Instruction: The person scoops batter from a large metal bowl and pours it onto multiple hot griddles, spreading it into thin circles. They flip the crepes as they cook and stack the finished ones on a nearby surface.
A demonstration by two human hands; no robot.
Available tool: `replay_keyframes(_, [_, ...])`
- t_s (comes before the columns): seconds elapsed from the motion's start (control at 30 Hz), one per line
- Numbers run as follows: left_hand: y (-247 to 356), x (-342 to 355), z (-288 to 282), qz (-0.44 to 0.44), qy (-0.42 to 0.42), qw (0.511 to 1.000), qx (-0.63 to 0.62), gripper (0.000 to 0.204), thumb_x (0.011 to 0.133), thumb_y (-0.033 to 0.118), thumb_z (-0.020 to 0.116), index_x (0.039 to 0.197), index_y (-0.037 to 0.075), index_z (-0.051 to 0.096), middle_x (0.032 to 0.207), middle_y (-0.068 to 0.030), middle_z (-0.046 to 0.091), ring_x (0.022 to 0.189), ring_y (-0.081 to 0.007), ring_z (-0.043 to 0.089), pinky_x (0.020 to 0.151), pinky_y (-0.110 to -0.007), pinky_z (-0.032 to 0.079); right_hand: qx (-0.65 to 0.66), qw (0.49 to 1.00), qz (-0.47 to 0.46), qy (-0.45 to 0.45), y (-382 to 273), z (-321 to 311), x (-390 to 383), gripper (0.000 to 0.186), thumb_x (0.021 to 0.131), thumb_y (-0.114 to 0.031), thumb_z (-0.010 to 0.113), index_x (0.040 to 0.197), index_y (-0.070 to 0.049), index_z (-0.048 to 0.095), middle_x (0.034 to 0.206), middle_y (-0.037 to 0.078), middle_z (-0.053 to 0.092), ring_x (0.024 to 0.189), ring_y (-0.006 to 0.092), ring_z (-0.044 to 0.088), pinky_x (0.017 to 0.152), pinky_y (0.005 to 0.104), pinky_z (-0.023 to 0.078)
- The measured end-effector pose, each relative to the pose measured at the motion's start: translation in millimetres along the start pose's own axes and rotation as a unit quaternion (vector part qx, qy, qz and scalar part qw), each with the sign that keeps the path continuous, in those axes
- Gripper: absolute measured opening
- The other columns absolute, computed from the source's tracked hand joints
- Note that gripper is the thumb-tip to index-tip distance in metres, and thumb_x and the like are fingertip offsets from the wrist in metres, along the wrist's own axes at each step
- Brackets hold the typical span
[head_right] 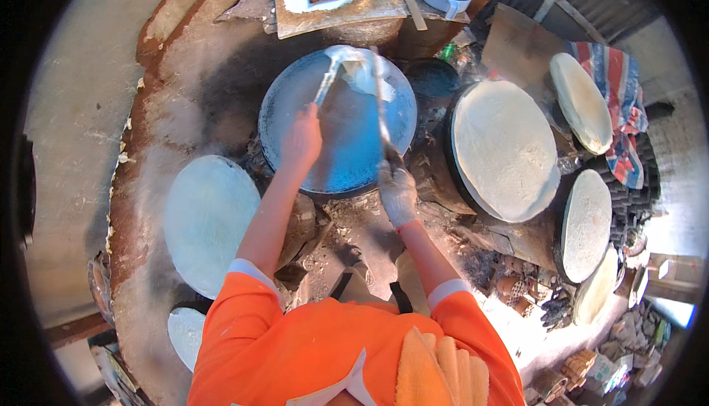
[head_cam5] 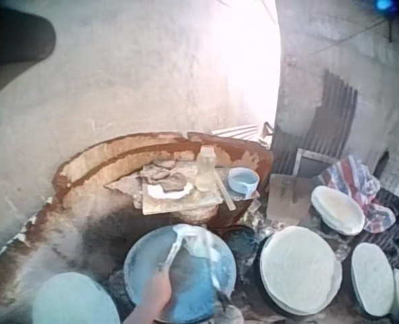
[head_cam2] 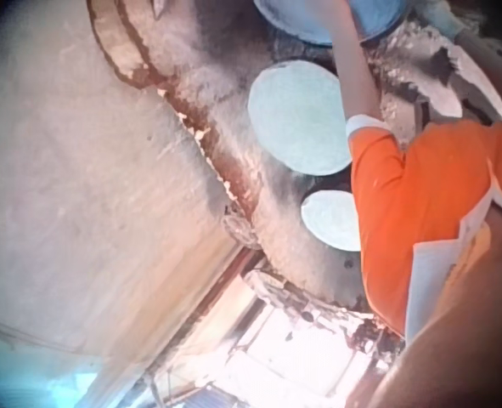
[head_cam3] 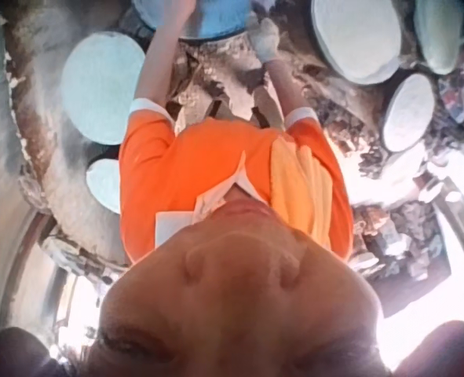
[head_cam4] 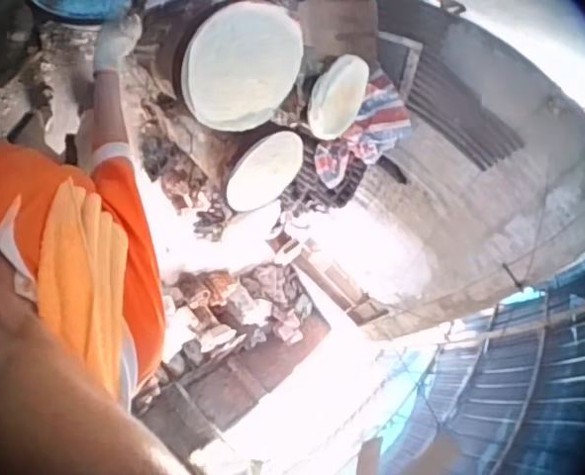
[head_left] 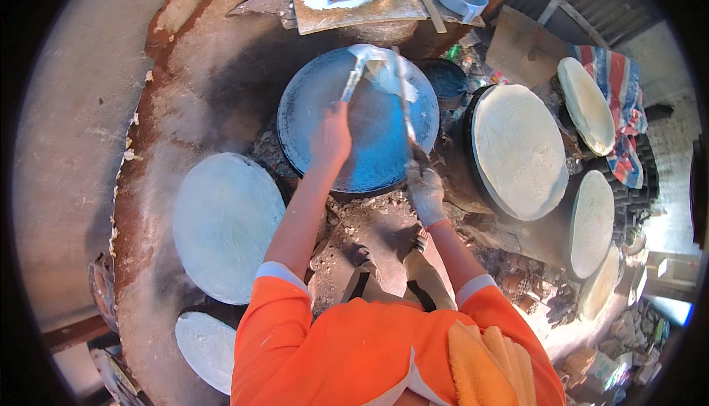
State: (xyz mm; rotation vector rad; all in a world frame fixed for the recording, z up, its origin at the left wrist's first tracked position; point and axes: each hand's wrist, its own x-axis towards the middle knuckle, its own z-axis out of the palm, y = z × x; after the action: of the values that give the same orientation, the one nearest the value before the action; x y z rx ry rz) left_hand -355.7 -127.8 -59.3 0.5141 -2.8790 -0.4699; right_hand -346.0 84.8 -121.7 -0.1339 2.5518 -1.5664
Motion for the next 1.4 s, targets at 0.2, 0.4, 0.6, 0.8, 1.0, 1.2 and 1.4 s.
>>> replay_keyframes(0.2, [-37,-11,-39,-0.024,0.012,1.0,0.002,0.019,0.088,0.011,0.044,0.106,0.004,0.041,0.094,-0.02,0.058,0.08,-0.0373,0.06,0.066,-0.046,0.049,-0.024,0.997,-0.058,0.05,-37,-18,-20,0.042,0.09,-0.029,0.045,0.13,-0.019,0.042,0.112,0.018,0.058,0.102,0.0324,0.057,0.081,0.0398,0.046])
replay_keyframes(0.4, [-49,-57,-67,-0.105,0.068,0.957,-0.262,0.016,0.091,0.018,0.045,0.098,0.005,0.039,0.069,-0.0132,0.053,0.061,-0.0278,0.058,0.053,-0.04,0.047,-0.159,0.984,0.04,-0.063,-37,5,12,0.047,0.089,-0.039,0.041,0.133,-0.025,0.037,0.11,0.021,0.057,0.1,0.0382,0.056,0.084,0.0432,0.045])
replay_keyframes(0.6, [-4,-115,-131,-0.202,-0.009,0.57,-0.796,0.026,0.096,0.02,0.04,0.112,0.001,0.045,0.067,0.0008,0.039,0.038,-0.0032,0.032,0.034,-0.02,0.03,-0.378,0.914,-0.015,-0.147,-58,7,42,0.042,0.09,-0.041,0.037,0.11,-0.009,0.056,0.102,0.018,0.061,0.09,0.0368,0.061,0.072,0.0481,0.051])
replay_keyframes(0.8, [19,-169,-152,-0.206,0.006,0.489,-0.848,0.031,0.096,0.015,0.039,0.119,-0.005,0.039,0.069,0.0009,0.036,0.038,-0.0007,0.031,0.033,-0.017,0.03,-0.384,0.91,-0.087,-0.129,-36,-18,55,0.046,0.09,-0.048,0.036,0.103,-0.01,0.06,0.091,0.015,0.062,0.084,0.0355,0.063,0.069,0.0464,0.052])
replay_keyframes(1.0, [5,-186,-149,-0.179,0.012,0.46,-0.87,0.032,0.095,0.013,0.04,0.121,-0.005,0.038,0.07,0.0003,0.036,0.039,-0.0015,0.03,0.033,-0.017,0.03,-0.363,0.909,-0.136,-0.152,-47,-27,60,0.043,0.09,-0.04,0.039,0.123,-0.014,0.047,0.093,0.018,0.063,0.085,0.0358,0.062,0.07,0.0449,0.051])
replay_keyframes(1.2, [0,-185,-133,-0.192,0.01,0.455,-0.869,0.025,0.095,0.014,0.042,0.114,-0.001,0.042,0.07,-0.0007,0.039,0.039,-0.0021,0.03,0.034,-0.018,0.028,-0.361,0.897,-0.136,-0.215,-57,-10,57,0.044,0.09,-0.041,0.038,0.109,-0.007,0.058,0.104,0.018,0.061,0.099,0.0366,0.057,0.084,0.0471,0.046])
replay_keyframes(1.4, [18,-188,-155,-0.206,0.045,0.49,-0.846,0.032,0.095,0.015,0.04,0.119,-0.006,0.039,0.069,0.0011,0.036,0.039,-0.0009,0.029,0.033,-0.017,0.028,-0.399,0.872,-0.151,-0.239,-52,-30,87,0.042,0.089,-0.04,0.039,0.123,-0.016,0.049,0.1,0.02,0.061,0.092,0.0346,0.06,0.08,0.0455,0.048])
